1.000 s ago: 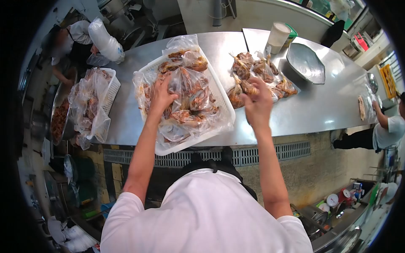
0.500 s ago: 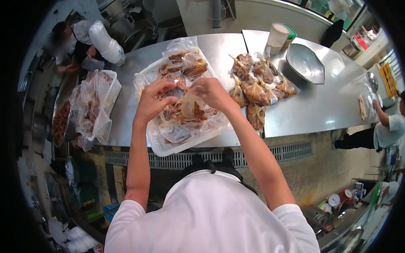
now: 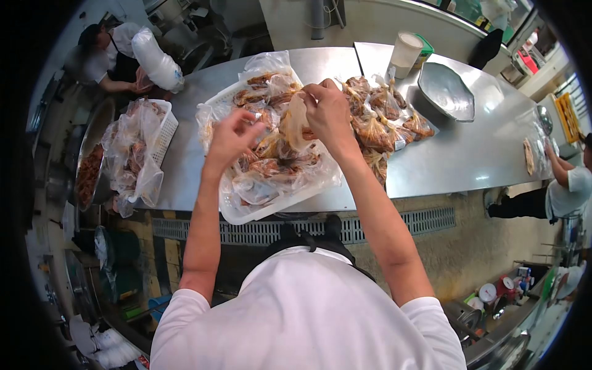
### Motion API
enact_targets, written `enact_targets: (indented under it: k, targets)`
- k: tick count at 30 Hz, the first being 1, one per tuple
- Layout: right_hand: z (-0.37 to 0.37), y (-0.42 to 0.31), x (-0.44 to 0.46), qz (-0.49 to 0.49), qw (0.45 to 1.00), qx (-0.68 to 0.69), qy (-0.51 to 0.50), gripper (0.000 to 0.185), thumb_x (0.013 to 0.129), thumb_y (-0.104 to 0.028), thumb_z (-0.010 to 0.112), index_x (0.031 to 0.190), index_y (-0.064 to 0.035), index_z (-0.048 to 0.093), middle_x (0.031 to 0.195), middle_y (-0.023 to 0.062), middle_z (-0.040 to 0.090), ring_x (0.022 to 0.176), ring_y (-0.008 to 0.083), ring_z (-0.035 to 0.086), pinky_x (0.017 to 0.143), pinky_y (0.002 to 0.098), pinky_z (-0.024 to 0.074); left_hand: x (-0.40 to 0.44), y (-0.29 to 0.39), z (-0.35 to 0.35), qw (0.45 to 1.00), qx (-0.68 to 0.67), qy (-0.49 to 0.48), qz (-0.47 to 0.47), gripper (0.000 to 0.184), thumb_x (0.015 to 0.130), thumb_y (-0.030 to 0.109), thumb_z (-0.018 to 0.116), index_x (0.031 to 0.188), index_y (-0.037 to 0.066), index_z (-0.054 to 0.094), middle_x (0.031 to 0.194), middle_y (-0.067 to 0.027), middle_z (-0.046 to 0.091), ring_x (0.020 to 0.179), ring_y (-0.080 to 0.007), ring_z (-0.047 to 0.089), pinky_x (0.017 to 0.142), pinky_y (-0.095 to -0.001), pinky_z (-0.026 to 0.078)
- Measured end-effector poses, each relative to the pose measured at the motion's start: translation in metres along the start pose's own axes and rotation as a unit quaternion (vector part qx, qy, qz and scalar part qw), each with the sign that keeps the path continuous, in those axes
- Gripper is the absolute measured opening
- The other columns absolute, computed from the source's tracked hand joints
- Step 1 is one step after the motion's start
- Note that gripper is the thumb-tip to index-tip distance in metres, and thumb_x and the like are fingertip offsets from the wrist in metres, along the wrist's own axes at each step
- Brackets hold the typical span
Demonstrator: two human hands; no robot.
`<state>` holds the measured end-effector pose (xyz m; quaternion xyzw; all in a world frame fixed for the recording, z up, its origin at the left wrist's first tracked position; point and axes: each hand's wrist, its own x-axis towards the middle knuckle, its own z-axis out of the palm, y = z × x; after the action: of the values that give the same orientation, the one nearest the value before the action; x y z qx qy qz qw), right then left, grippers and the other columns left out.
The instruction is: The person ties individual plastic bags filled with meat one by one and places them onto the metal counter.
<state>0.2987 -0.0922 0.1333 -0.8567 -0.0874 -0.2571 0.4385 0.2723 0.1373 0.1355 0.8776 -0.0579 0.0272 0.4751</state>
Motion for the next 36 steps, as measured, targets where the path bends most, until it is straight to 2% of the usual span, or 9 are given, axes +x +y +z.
enact_targets:
  k: [3,6,14,17,19,29,32,34,36]
  targets:
    - [0.012,-0.005,-0.002,0.02,0.999,0.019,0.016,0.014,0.089,-0.015,0.067,0.092,-0.0043,0.075,0.086,0.0157,0.065,0.078,0.0359,0.066,0.073,0.0437,0.052,-0.012,-0.038,0.084,0.987,0.055,-0.112,-0.099,0.034,0.091,0.034,0.074,0.089,0.001,0.071,0.068,-0.0097,0.069,0.056,-0.0173,0.067,0.055,-0.0318,0.054]
    - [0.007,-0.007,-0.001,0.013,1.0,0.0,0.0,0.02,0.089,-0.019,0.066,0.087,-0.0006,0.073,0.085,0.0194,0.069,0.078,0.0388,0.067,0.073,0.0438,0.0531,-0.006,-0.049,0.112,0.985,-0.098,-0.078,-0.121,0.033,0.095,0.031,0.069,0.088,-0.001,0.071,0.067,-0.0108,0.069,0.054,-0.0168,0.067,0.05,-0.0309,0.054]
    - [-0.034,0.001,0.003,0.036,0.998,0.047,0.025,0.013,0.086,-0.009,0.066,0.092,-0.0011,0.074,0.083,0.0209,0.07,0.075,0.0384,0.069,0.072,0.0448,0.0543,0.009,0.039,-0.007,0.988,-0.155,0.002,-0.02,0.03,0.101,0.02,0.056,0.078,0.002,0.065,0.059,-0.0014,0.06,0.048,-0.0076,0.06,0.04,-0.0218,0.043]
    - [-0.037,0.001,-0.001,-0.019,1.0,-0.015,0.007,0.013,0.085,-0.007,0.066,0.094,-0.001,0.074,0.084,0.0197,0.071,0.073,0.036,0.069,0.071,0.0412,0.055,0.009,0.051,-0.018,0.986,-0.16,-0.022,-0.029,0.032,0.101,0.02,0.057,0.076,0.002,0.064,0.059,-0.0006,0.06,0.049,-0.0067,0.059,0.041,-0.0219,0.044]
    - [-0.042,-0.002,-0.007,0.082,0.994,0.051,-0.058,0.013,0.085,-0.008,0.067,0.094,-0.0011,0.074,0.085,0.0185,0.071,0.073,0.034,0.069,0.071,0.0391,0.0551,0.011,0.052,-0.018,0.981,-0.191,0.034,0.011,0.03,0.101,0.019,0.057,0.076,0.002,0.063,0.059,-0.0001,0.059,0.051,-0.0064,0.059,0.043,-0.0218,0.045]
    - [-0.041,-0.001,-0.015,0.103,0.986,0.063,-0.113,0.021,0.091,-0.019,0.066,0.093,0.0013,0.072,0.076,0.0143,0.07,0.066,0.0205,0.066,0.066,0.0339,0.0519,-0.002,0.012,0.008,0.956,-0.272,-0.051,0.096,0.01,0.094,0.01,0.068,0.088,0.002,0.065,0.078,-0.003,0.064,0.066,-0.0084,0.062,0.055,-0.0207,0.05]
    - [-0.028,-0.013,-0.025,0.185,0.945,0.222,-0.151,0.029,0.097,-0.024,0.064,0.091,0.0031,0.07,0.071,0.0098,0.068,0.066,0.0118,0.061,0.062,0.0291,0.0482,-0.015,0.002,0.054,0.949,-0.296,0.073,0.075,0.018,0.084,0.002,0.074,0.101,0.004,0.067,0.088,-0.0058,0.067,0.071,-0.0108,0.064,0.059,-0.0228,0.051]
    - [-0.025,-0.013,-0.025,0.135,0.95,0.228,-0.166,0.029,0.098,-0.025,0.065,0.09,0.0033,0.07,0.073,0.0087,0.068,0.069,0.011,0.062,0.063,0.0276,0.0482,-0.011,-0.007,0.065,0.983,-0.002,0.025,0.183,0.024,0.079,-0.003,0.078,0.1,0.006,0.071,0.085,0.0002,0.067,0.077,-0.0082,0.061,0.069,-0.0221,0.051]
    - [-0.02,-0.008,-0.026,0.085,0.953,0.232,-0.178,0.03,0.098,-0.025,0.066,0.09,0.0034,0.069,0.074,0.0076,0.067,0.072,0.0103,0.064,0.064,0.026,0.0481,0.002,-0.006,0.053,0.982,-0.041,0.024,0.184,0.021,0.079,-0.004,0.077,0.098,0.005,0.071,0.086,0.0003,0.068,0.079,-0.0069,0.061,0.07,-0.0221,0.05]
